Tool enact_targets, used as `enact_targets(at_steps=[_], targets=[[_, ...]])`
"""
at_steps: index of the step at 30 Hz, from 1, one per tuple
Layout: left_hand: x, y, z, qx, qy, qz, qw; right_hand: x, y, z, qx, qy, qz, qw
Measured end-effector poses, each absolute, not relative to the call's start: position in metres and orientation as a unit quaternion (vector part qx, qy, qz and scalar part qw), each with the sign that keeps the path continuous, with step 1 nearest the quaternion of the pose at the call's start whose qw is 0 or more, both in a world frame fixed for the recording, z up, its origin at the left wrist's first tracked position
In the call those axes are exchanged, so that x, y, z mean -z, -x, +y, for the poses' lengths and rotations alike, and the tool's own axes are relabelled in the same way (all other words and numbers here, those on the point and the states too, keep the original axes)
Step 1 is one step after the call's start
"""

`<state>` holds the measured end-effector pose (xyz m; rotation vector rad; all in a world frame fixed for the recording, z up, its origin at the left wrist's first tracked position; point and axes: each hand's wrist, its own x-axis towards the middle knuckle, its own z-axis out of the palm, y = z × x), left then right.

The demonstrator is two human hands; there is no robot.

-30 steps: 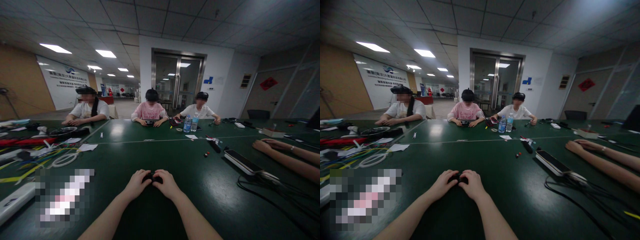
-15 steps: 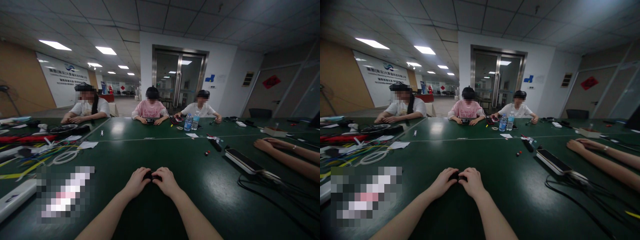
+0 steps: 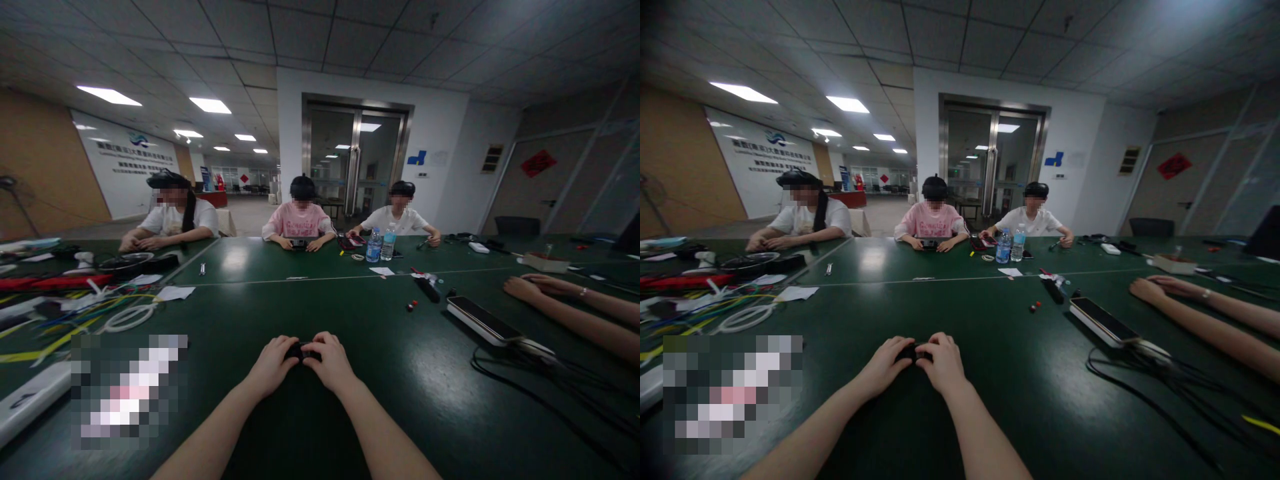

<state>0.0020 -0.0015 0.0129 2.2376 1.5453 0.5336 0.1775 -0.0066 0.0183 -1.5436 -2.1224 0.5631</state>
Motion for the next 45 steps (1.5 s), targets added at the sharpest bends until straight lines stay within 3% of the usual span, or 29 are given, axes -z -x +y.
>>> enact_targets(at_steps=[20, 45], targets=[[-0.011, -0.001, -0.004, -0.198, -0.787, 0.555, 0.184, -0.024, -0.184, -0.01, -0.292, 0.55, -0.74, 0.256], [-0.003, 0.0, 0.001, -0.199, -0.774, 0.576, 0.173, -0.021, -0.184, -0.008, -0.285, 0.543, -0.742, 0.271]])
